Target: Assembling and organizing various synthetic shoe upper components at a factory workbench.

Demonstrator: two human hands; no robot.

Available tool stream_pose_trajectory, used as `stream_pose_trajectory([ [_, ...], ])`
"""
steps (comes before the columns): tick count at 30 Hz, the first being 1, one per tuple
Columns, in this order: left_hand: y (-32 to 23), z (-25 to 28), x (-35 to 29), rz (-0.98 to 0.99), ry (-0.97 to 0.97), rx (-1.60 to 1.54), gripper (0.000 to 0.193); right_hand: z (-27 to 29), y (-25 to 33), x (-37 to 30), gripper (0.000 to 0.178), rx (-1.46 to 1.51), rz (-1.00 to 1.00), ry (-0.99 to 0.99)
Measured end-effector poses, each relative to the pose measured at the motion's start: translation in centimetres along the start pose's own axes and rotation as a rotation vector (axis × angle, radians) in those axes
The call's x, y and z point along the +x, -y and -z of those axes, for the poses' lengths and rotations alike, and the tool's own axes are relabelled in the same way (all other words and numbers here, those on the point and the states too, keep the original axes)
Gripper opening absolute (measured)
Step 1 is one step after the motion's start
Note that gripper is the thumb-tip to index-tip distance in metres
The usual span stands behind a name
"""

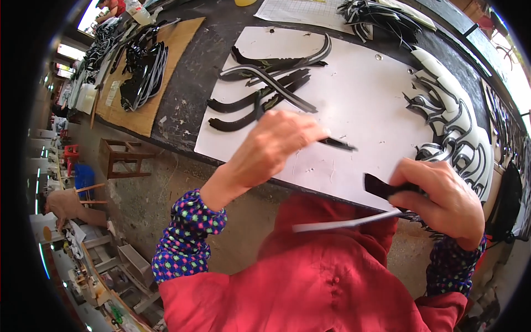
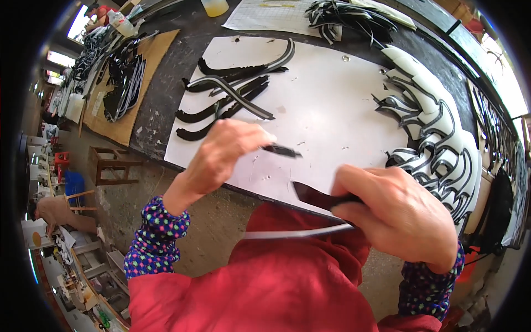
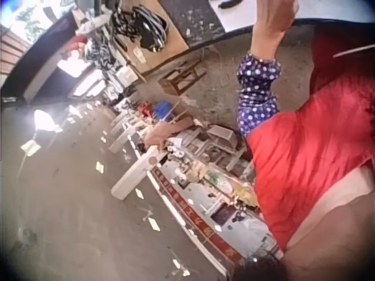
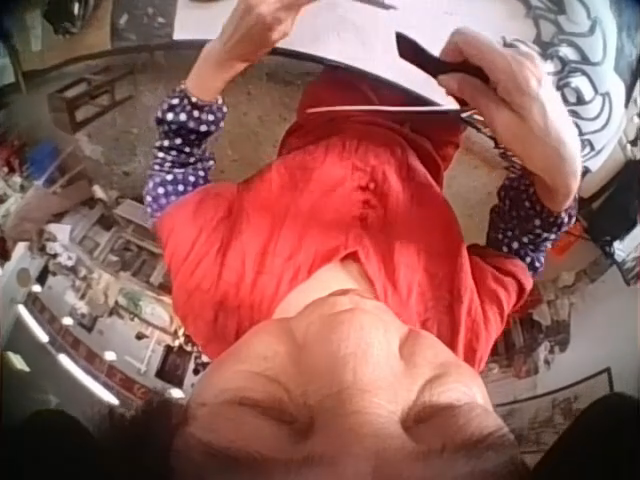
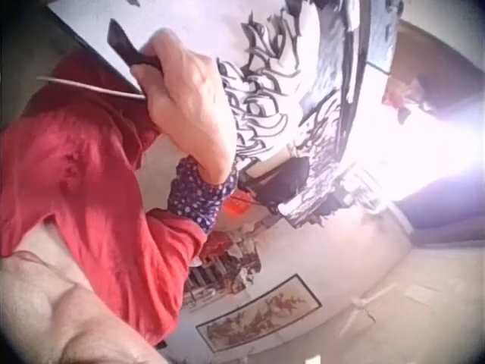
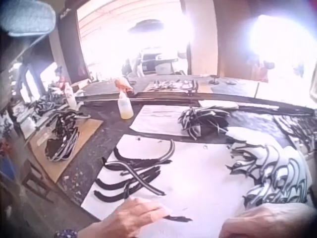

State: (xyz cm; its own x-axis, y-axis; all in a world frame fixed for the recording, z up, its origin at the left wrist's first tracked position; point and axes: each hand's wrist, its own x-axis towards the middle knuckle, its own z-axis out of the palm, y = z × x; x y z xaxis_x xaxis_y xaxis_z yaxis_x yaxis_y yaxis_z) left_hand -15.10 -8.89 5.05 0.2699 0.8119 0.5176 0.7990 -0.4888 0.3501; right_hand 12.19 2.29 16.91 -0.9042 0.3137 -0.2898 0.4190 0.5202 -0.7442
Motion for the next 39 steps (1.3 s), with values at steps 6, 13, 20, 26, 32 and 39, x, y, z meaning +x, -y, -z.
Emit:
stream_pose_trajectory([
  [6,-0.5,-4.6,-0.9,-0.114,0.140,0.019,0.026,-4.2,-5.0,-2.8,0.018,-0.029,-0.203,-0.346],
  [13,-0.8,-4.8,-1.1,-0.194,0.179,0.069,0.032,-7.3,-6.9,-0.7,0.018,0.075,-0.207,-0.470],
  [20,-0.9,-5.1,-1.2,-0.188,0.201,0.075,0.031,-8.1,-7.0,0.9,0.012,0.093,-0.214,-0.468],
  [26,-1.0,-5.2,-1.3,-0.170,0.199,0.072,0.031,-8.8,-6.8,1.2,0.010,0.091,-0.261,-0.452],
  [32,-1.1,-5.1,-1.3,-0.168,0.218,0.083,0.030,-9.2,-6.7,1.4,0.010,0.129,-0.286,-0.499],
  [39,-1.1,-5.2,-1.2,-0.164,0.217,0.072,0.031,-9.1,-6.5,1.7,0.011,0.100,-0.318,-0.485],
])
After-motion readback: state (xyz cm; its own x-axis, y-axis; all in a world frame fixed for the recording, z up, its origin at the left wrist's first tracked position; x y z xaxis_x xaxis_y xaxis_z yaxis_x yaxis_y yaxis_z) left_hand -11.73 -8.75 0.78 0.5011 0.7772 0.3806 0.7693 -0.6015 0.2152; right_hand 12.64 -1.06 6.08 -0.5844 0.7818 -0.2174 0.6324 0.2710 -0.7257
